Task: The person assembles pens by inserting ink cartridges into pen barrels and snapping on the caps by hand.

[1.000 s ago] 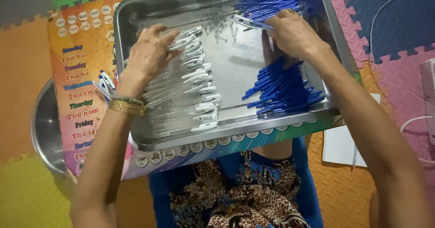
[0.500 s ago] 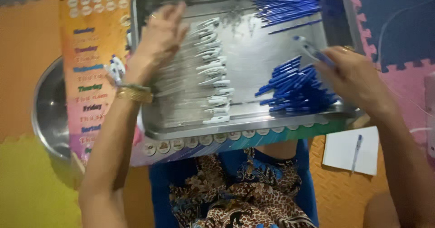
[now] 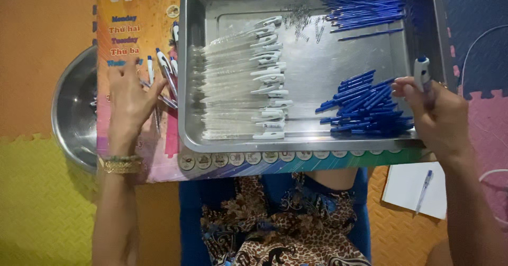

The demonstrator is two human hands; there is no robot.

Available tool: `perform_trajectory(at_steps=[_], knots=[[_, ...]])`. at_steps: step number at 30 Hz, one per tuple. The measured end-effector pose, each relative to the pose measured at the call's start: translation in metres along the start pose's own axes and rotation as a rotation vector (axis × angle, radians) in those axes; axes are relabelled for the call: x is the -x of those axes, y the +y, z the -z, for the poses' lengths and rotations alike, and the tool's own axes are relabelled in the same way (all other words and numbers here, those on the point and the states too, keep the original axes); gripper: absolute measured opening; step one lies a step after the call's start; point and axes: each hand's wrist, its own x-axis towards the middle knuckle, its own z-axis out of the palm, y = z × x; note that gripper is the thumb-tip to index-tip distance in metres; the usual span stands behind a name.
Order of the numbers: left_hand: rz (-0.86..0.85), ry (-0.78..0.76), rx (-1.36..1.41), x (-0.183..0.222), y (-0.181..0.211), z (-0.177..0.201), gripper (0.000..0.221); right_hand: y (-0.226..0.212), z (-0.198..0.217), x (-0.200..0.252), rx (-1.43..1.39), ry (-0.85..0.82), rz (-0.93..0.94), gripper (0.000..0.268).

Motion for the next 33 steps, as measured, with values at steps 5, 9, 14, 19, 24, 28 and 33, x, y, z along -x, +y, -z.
perform_trajectory(at_steps=[5,9,14,19,24,28,33], knots=[[-0.131,0.137,0.104,0.003,-0.003,-0.006,0.071,-0.007,-0.002,0.002,-0.083,0.009,-0.053,0.03],[-0.176,0.146,0.061,-0.002,-0.008,-0.013,0.087,0.0,-0.003,0.006,-0.137,0.041,-0.028,0.033],[-0.028,0.144,0.159,0.03,0.021,0.009,0.036,-0.002,-0.004,0.011,-0.292,0.13,-0.014,0.036],[0.067,0.031,0.719,0.065,0.047,0.044,0.028,0.028,-0.018,0.029,-0.464,0.309,-0.06,0.059],[-0.011,-0.213,1.133,0.116,0.093,0.041,0.037,0.005,-0.028,0.054,-0.473,0.385,0.112,0.04],[-0.075,-0.383,1.396,0.139,0.119,0.017,0.03,-0.067,-0.042,0.061,-0.946,0.116,0.156,0.044],[-0.296,-0.468,1.758,0.157,0.146,-0.028,0.022,-0.123,-0.083,0.065,-0.98,-0.089,0.126,0.032]])
